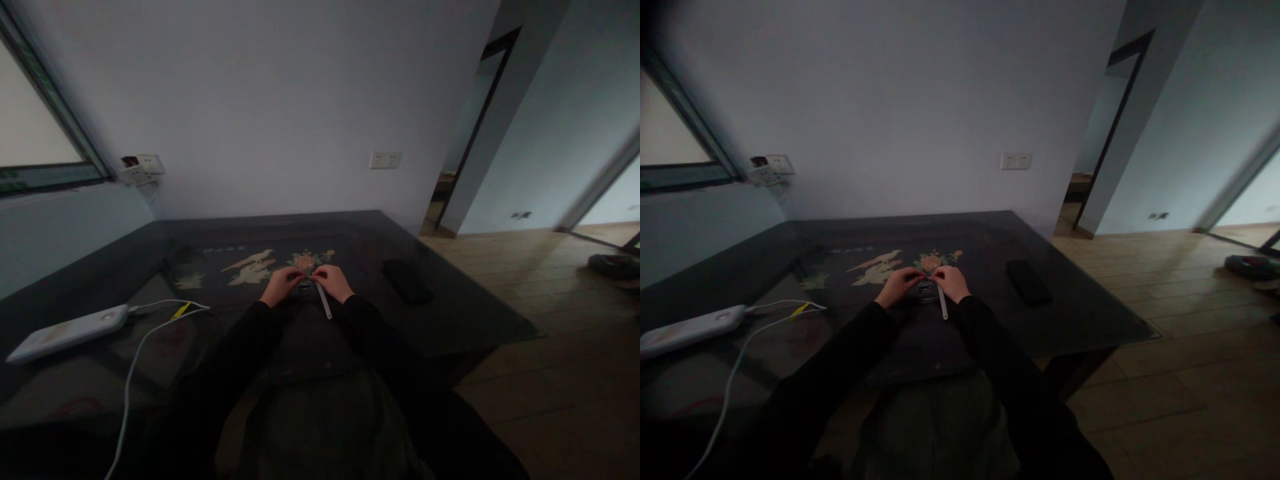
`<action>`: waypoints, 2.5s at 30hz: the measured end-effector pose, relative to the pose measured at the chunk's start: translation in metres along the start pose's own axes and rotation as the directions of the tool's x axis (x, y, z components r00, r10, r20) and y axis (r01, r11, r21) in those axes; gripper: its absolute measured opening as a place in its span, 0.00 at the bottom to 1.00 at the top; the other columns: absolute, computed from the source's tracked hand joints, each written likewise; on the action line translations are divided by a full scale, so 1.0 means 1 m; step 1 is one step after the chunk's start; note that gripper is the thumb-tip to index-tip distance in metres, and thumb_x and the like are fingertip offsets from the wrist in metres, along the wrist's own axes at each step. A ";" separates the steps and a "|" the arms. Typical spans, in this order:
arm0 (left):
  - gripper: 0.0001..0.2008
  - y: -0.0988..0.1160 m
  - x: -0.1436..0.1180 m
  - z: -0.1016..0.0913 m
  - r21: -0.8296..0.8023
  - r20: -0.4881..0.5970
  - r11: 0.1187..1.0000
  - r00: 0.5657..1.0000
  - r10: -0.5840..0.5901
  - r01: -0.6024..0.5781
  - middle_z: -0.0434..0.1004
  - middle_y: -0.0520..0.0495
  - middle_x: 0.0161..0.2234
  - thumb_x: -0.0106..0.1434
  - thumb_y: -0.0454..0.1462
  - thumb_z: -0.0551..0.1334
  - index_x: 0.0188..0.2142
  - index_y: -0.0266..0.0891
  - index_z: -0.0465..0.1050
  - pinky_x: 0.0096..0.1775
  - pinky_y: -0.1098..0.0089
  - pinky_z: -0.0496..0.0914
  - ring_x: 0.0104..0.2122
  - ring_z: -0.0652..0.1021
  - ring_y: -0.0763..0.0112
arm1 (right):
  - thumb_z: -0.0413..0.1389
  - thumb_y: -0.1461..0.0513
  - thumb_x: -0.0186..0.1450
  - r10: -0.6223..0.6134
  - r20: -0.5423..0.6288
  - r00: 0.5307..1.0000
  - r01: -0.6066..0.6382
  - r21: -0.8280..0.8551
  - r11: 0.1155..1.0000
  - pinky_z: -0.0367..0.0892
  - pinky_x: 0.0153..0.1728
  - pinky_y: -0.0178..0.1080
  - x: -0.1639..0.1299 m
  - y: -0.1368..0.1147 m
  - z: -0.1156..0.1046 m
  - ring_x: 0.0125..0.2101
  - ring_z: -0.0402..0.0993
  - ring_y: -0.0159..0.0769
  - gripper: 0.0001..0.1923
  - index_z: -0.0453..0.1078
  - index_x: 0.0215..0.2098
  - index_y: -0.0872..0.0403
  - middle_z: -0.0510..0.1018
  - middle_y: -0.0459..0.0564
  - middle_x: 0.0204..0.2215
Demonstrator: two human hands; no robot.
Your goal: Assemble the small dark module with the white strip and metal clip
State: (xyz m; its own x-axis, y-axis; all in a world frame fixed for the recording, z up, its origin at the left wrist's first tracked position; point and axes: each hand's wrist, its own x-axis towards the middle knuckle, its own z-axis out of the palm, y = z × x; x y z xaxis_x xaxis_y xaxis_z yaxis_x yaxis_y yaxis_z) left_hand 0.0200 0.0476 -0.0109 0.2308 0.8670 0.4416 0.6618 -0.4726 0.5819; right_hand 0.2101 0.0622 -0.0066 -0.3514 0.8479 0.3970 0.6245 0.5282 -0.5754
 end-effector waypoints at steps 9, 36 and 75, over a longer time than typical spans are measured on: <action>0.19 -0.011 -0.004 -0.002 0.367 0.108 0.926 0.993 0.050 -0.087 0.74 0.41 0.46 0.59 0.47 0.59 0.46 0.42 0.73 0.49 0.57 0.63 0.49 0.71 0.55 | 0.57 0.57 0.62 0.047 -0.024 0.999 -0.049 -0.113 0.992 0.59 0.36 0.33 0.014 0.002 0.018 0.35 0.69 0.33 0.10 0.75 0.32 0.56 0.75 0.49 0.31; 0.26 -0.009 -0.007 -0.002 0.273 0.211 0.962 0.976 -0.048 -0.012 0.75 0.42 0.44 0.47 0.42 0.69 0.47 0.44 0.71 0.49 0.54 0.61 0.47 0.71 0.51 | 0.57 0.61 0.62 -0.079 0.137 0.987 0.109 -0.224 0.968 0.59 0.41 0.36 0.011 0.002 0.024 0.39 0.65 0.36 0.06 0.73 0.35 0.54 0.73 0.50 0.35; 0.04 0.020 -0.009 -0.002 0.329 0.189 0.942 0.973 -0.130 0.062 0.74 0.50 0.38 0.59 0.36 0.61 0.35 0.43 0.73 0.43 0.64 0.58 0.43 0.71 0.64 | 0.60 0.65 0.60 -0.059 0.164 0.985 0.059 0.009 0.998 0.61 0.43 0.38 -0.009 0.000 -0.001 0.41 0.65 0.37 0.05 0.74 0.35 0.53 0.71 0.49 0.35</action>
State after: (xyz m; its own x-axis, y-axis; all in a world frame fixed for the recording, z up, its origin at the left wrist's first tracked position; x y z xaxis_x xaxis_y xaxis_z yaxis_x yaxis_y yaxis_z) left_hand 0.0301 0.0301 -0.0019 0.2737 0.9350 0.2254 0.8723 -0.3400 0.3513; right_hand 0.2137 0.0544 -0.0098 -0.4970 0.8112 0.3081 0.5966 0.5773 -0.5575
